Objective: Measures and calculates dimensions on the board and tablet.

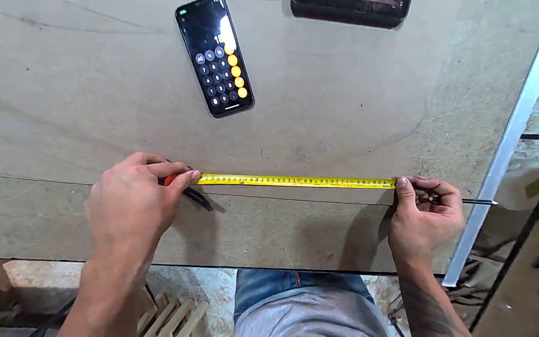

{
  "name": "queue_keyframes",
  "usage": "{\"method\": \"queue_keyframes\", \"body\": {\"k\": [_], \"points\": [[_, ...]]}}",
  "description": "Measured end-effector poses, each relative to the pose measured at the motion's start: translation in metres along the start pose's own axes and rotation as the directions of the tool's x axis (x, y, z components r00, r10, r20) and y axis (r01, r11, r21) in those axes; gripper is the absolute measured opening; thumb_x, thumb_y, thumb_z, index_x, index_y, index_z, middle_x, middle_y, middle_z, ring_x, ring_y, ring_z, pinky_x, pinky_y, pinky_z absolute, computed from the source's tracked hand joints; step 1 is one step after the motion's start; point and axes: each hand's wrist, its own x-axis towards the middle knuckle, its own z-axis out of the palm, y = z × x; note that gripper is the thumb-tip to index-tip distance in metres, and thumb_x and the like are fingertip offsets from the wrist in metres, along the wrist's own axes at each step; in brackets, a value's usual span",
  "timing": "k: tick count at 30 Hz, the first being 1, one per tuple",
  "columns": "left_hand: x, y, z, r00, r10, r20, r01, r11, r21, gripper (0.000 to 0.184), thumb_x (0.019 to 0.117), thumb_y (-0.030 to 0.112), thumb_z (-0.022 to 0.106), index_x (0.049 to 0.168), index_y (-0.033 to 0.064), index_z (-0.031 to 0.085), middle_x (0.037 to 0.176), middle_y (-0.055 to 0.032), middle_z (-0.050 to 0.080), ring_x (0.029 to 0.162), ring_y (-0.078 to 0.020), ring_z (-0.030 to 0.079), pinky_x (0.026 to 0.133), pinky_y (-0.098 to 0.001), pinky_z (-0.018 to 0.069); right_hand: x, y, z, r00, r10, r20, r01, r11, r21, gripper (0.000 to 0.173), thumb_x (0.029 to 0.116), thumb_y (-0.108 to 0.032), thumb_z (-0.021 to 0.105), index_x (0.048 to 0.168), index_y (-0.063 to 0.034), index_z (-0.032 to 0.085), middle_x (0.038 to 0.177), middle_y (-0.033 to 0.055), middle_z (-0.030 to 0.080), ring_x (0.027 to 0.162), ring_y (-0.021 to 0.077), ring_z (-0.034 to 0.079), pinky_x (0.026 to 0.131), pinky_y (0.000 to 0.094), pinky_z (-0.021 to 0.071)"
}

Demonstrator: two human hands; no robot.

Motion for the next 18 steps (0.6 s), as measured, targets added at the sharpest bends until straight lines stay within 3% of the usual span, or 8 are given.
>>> {"method": "queue_keyframes", "body": {"k": [3, 5, 7, 9, 10, 12, 14, 18], "points": [[0.002, -0.001, 0.000, 1.000, 0.011, -0.002, -0.011, 1.000, 0.010, 0.027, 0.0926, 0.052, 0.072, 0.106, 0.0293, 0.080, 0.123, -0.0049, 0.070, 0.108, -0.0369, 0.066, 0.078, -0.0697, 0.0493, 0.006, -0.005, -0.008, 0.999, 0.020, 0.033, -0.020, 1.000, 0.012, 0.033, 0.0901, -0.012, 0.080, 0.114, -0.0085, 0.058, 0.103, 0.0019, 0.072, 0.087, 0.0138, 0.072, 0.076, 0.0302, 0.0621], [0.004, -0.003, 0.000, 1.000, 0.019, 0.012, -0.019, 1.000, 0.023, 0.029, 0.0926, 0.052, 0.071, 0.107, 0.0284, 0.080, 0.122, -0.0056, 0.070, 0.108, -0.0368, 0.066, 0.079, -0.0699, 0.0498, 0.013, -0.018, -0.023, 0.995, -0.048, 0.088, 0.046, 0.998, 0.032, 0.032, 0.1005, -0.012, 0.065, 0.126, -0.0019, 0.050, 0.111, 0.0073, 0.071, 0.093, 0.0196, 0.072, 0.082, 0.0380, 0.0628], [0.006, -0.002, -0.001, 1.000, 0.017, 0.018, -0.018, 0.999, 0.035, 0.028, 0.0926, 0.052, 0.072, 0.106, 0.0286, 0.080, 0.123, -0.0059, 0.070, 0.107, -0.0373, 0.066, 0.078, -0.0704, 0.0499, 0.021, -0.040, -0.032, 0.983, -0.125, 0.133, 0.106, 0.984, 0.141, 0.027, 0.1109, -0.015, 0.039, 0.133, -0.0010, 0.047, 0.104, 0.0073, 0.074, 0.083, 0.0196, 0.074, 0.072, 0.0373, 0.0627], [0.006, -0.002, -0.001, 0.999, 0.019, 0.026, -0.020, 0.999, 0.043, 0.025, 0.0931, 0.049, 0.072, 0.105, 0.0285, 0.080, 0.121, -0.0060, 0.070, 0.106, -0.0382, 0.067, 0.077, -0.0718, 0.0490, 0.026, -0.065, -0.031, 0.950, -0.127, 0.284, 0.031, 0.948, 0.317, 0.041, 0.1137, -0.034, 0.024, 0.136, -0.0149, 0.052, 0.084, -0.0016, 0.076, 0.063, 0.0124, 0.072, 0.055, 0.0304, 0.0626], [0.007, -0.002, -0.001, 0.999, 0.023, 0.029, -0.025, 0.999, 0.046, 0.025, 0.0932, 0.049, 0.072, 0.105, 0.0284, 0.080, 0.121, -0.0063, 0.071, 0.105, -0.0387, 0.067, 0.077, -0.0723, 0.0487, 0.029, -0.074, -0.025, 0.911, -0.128, 0.393, -0.044, 0.916, 0.399, 0.046, 0.1128, -0.043, 0.024, 0.136, -0.0181, 0.056, 0.072, -0.0018, 0.073, 0.052, 0.0116, 0.068, 0.044, 0.0299, 0.0594], [0.009, -0.002, -0.002, 0.999, 0.032, 0.037, -0.034, 0.998, 0.051, 0.024, 0.0935, 0.049, 0.072, 0.104, 0.0285, 0.080, 0.120, -0.0065, 0.071, 0.105, -0.0394, 0.067, 0.077, -0.0724, 0.0483, 0.037, -0.081, -0.008, 0.783, -0.182, 0.595, -0.151, 0.872, 0.466, 0.053, 0.1107, -0.051, 0.028, 0.139, -0.0177, 0.058, 0.063, 0.0000, 0.068, 0.045, 0.0103, 0.061, 0.039, 0.0285, 0.0542], [0.009, -0.002, -0.003, 0.999, 0.027, 0.046, -0.029, 0.998, 0.055, 0.023, 0.0935, 0.049, 0.072, 0.103, 0.0298, 0.079, 0.120, -0.0050, 0.071, 0.104, -0.0378, 0.067, 0.077, -0.0708, 0.0488, 0.048, -0.073, 0.014, 0.674, -0.279, 0.684, -0.129, 0.867, 0.481, 0.059, 0.1106, -0.050, 0.031, 0.139, -0.0082, 0.061, 0.068, 0.0027, 0.066, 0.049, 0.0105, 0.060, 0.044, 0.0278, 0.0546], [0.009, -0.001, -0.003, 0.999, 0.022, 0.042, -0.025, 0.997, 0.072, 0.021, 0.0928, 0.050, 0.072, 0.100, 0.0317, 0.079, 0.117, -0.0028, 0.072, 0.102, -0.0357, 0.068, 0.075, -0.0689, 0.0496, 0.059, -0.056, 0.046, 0.568, -0.350, 0.745, -0.093, 0.872, 0.481, 0.049, 0.1125, -0.036, 0.037, 0.115, 0.0009, 0.069, 0.081, 0.0079, 0.072, 0.061, 0.0148, 0.068, 0.054, 0.0297, 0.0606]]}}
